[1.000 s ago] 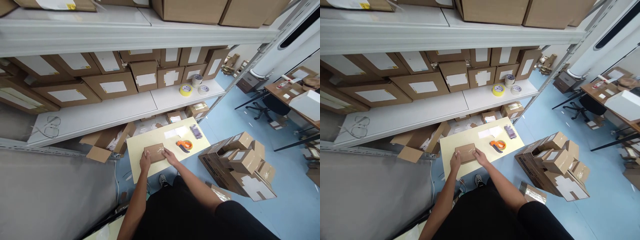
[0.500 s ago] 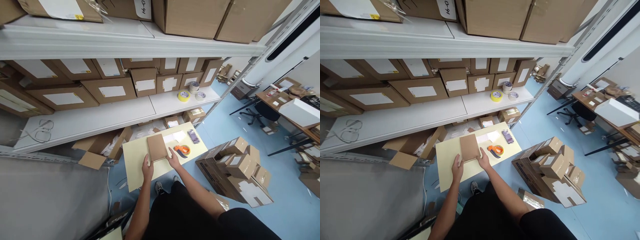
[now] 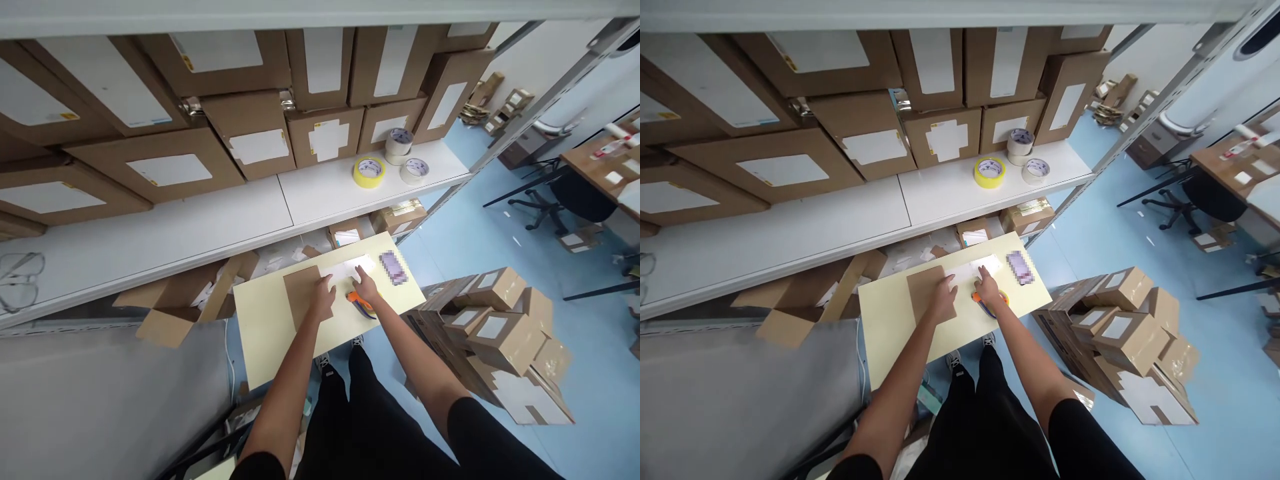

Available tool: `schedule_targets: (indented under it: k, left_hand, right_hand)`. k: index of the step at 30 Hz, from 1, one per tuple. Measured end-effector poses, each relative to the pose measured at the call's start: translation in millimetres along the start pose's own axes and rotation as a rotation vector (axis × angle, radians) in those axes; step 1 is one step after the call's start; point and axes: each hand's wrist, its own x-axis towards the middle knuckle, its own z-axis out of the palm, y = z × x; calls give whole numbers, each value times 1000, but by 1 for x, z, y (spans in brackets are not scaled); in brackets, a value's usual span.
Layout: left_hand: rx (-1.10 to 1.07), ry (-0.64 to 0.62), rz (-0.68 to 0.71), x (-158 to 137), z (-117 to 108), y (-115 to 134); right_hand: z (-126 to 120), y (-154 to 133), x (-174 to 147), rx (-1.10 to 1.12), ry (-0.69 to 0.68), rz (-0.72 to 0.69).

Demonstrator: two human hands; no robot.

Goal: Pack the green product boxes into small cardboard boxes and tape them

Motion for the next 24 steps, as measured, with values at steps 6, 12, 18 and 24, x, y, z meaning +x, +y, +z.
schedule_targets:
  k: [6,12,18,24]
  left_hand:
    - [208,-195,-126,103,38,-1]
    - [293,-148,-214,141,54,-9]
    - [291,-149,-223,126,48,-1]
    - [338,-129,-112,105,27,28]
  right_hand:
    - [20,36,70,-277,-311,54]
    - [49,65,89,-474,-332,56]
    - [43,61,93,-459,-359,34]
    - [16,55,87,-330,-284,53]
